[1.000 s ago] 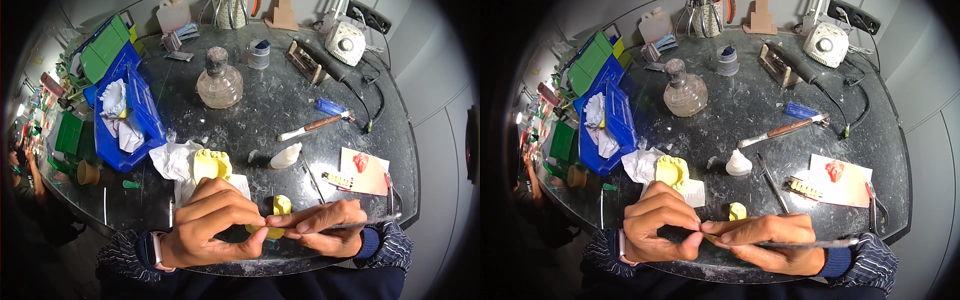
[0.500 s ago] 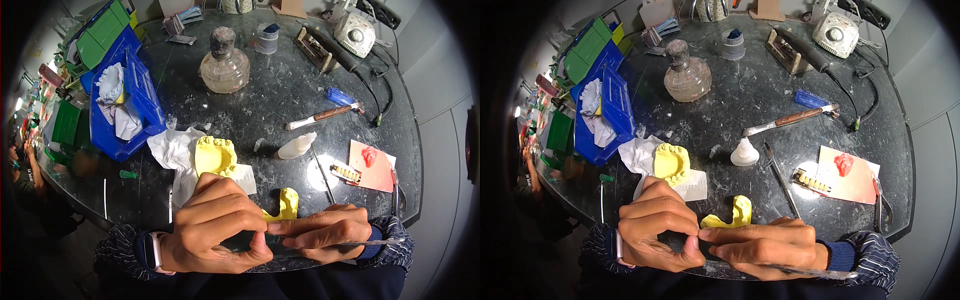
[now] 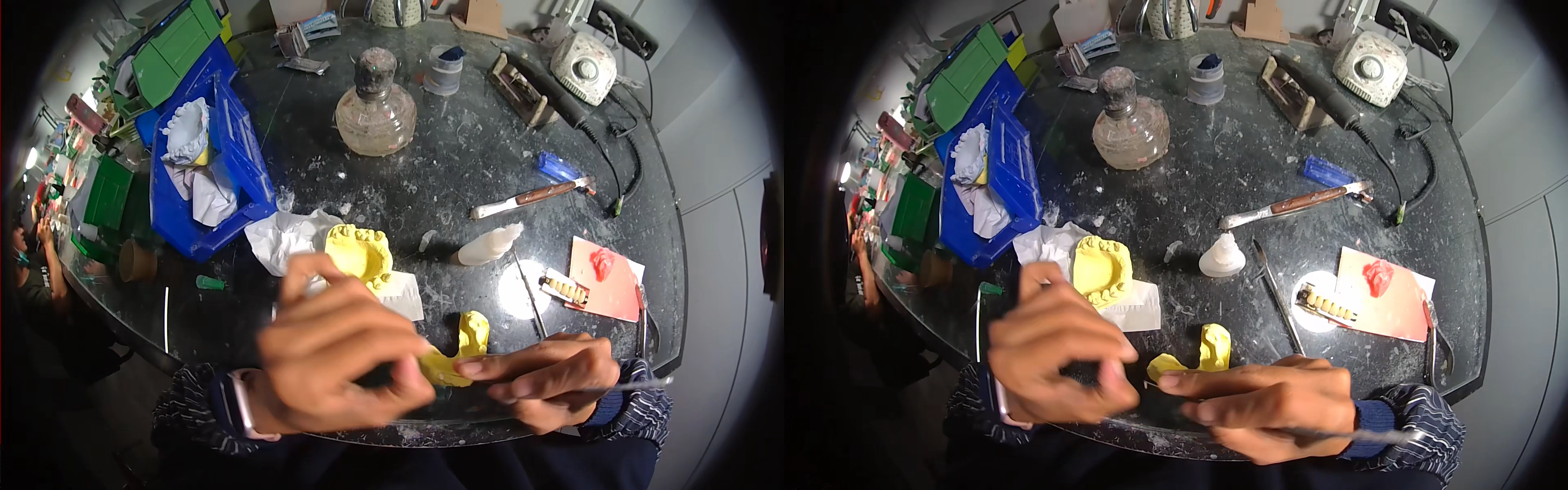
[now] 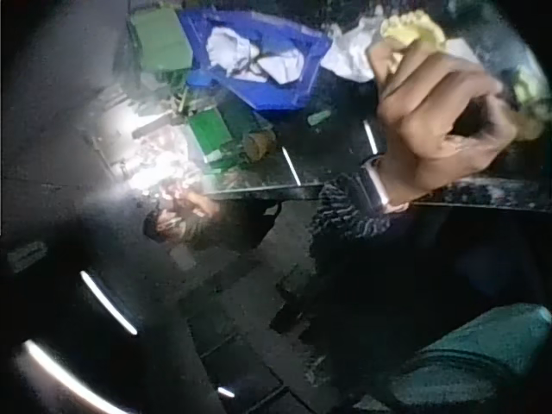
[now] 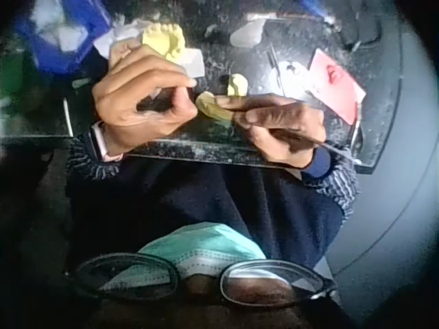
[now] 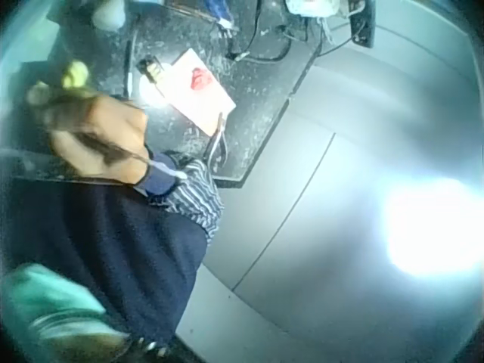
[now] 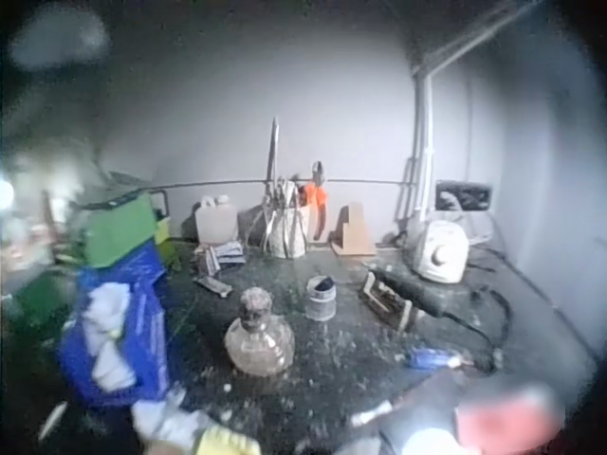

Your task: The person fits dental cast models together, scrapes a dental cast using a metal carving tool, and positions an artificial tooth onto it. The person then lights a burner with a lighter and coats the dental cast using a brush.

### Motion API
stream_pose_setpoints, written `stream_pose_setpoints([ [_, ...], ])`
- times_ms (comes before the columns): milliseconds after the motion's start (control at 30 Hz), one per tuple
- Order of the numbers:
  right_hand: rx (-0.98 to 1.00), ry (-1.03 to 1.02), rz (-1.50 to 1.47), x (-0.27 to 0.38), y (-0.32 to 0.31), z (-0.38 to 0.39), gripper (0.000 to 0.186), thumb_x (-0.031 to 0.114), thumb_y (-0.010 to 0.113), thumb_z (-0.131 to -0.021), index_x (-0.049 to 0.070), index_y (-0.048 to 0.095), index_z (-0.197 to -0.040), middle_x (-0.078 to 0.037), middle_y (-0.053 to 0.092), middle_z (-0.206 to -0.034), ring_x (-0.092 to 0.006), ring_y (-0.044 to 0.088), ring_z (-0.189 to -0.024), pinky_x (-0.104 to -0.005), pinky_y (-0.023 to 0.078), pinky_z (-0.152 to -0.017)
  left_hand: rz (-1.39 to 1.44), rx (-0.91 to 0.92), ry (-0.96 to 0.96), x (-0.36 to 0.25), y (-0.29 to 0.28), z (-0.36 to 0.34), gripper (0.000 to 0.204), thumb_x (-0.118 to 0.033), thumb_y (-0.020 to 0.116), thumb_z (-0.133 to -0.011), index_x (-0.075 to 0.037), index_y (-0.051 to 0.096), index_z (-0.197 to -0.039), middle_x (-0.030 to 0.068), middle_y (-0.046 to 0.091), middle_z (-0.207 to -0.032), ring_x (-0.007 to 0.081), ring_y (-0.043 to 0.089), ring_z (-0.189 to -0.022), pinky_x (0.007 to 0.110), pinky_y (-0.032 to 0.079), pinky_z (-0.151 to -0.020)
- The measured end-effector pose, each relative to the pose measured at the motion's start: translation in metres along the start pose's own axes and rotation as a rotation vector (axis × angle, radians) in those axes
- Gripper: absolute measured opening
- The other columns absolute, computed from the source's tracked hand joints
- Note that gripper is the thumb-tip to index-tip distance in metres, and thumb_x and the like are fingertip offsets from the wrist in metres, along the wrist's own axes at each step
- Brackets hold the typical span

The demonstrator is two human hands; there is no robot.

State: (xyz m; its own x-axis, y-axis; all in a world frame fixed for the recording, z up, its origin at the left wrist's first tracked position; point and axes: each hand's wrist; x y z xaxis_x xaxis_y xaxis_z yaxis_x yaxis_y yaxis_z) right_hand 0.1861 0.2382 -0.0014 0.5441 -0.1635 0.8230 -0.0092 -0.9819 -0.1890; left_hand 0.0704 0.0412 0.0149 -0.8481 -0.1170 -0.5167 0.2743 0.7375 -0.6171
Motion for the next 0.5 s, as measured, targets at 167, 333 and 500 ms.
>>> stream_pose_setpoints([
  [167,-0.203,0.242,-0.256,-0.006,0.003,-0.001,0.016,-0.011,0.061,-0.081,-0.005,0.049,-0.089,-0.031,0.065,-0.088,-0.033,0.068,-0.089,-0.0355,0.059,-0.067,-0.111,-0.136,-0.069,0.034,-0.025,-0.008,0.007,-0.001,0.065,-0.067,-0.004,0.062,-0.072,0.0042,0.062,-0.067,0.0142,0.054,-0.06,0.03,0.038,-0.064],
  [333,-0.259,0.214,-0.306,-0.004,0.004,-0.003,0.016,-0.011,0.06,-0.082,-0.004,0.047,-0.089,-0.028,0.065,-0.083,-0.0355,0.066,-0.092,-0.0371,0.059,-0.071,-0.002,-0.175,-0.269,0.035,-0.024,-0.01,0.004,0.003,0.064,-0.073,0.0,0.061,-0.073,0.0051,0.061,-0.069,0.0122,0.052,-0.062,0.026,0.039,-0.063],
  [500,-0.257,0.205,-0.249,-0.007,0.0,-0.004,0.016,-0.011,0.06,-0.083,-0.003,0.047,-0.089,-0.029,0.065,-0.084,-0.0351,0.066,-0.092,-0.0364,0.059,-0.07,0.289,0.029,-0.104,0.035,-0.013,-0.011,0.016,-0.016,0.071,-0.082,-0.001,0.067,-0.081,0.0074,0.069,-0.078,0.0111,0.055,-0.063,0.028,0.04,-0.065],
])
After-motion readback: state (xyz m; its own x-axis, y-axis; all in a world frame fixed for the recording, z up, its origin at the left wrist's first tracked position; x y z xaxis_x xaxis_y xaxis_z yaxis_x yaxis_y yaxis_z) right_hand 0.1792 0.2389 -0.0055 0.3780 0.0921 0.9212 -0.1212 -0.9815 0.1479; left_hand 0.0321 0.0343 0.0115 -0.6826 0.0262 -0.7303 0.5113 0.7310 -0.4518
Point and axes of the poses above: each hand's wrist, its own z-axis away from the middle knuckle, its own y-axis out of the palm, x = y × z
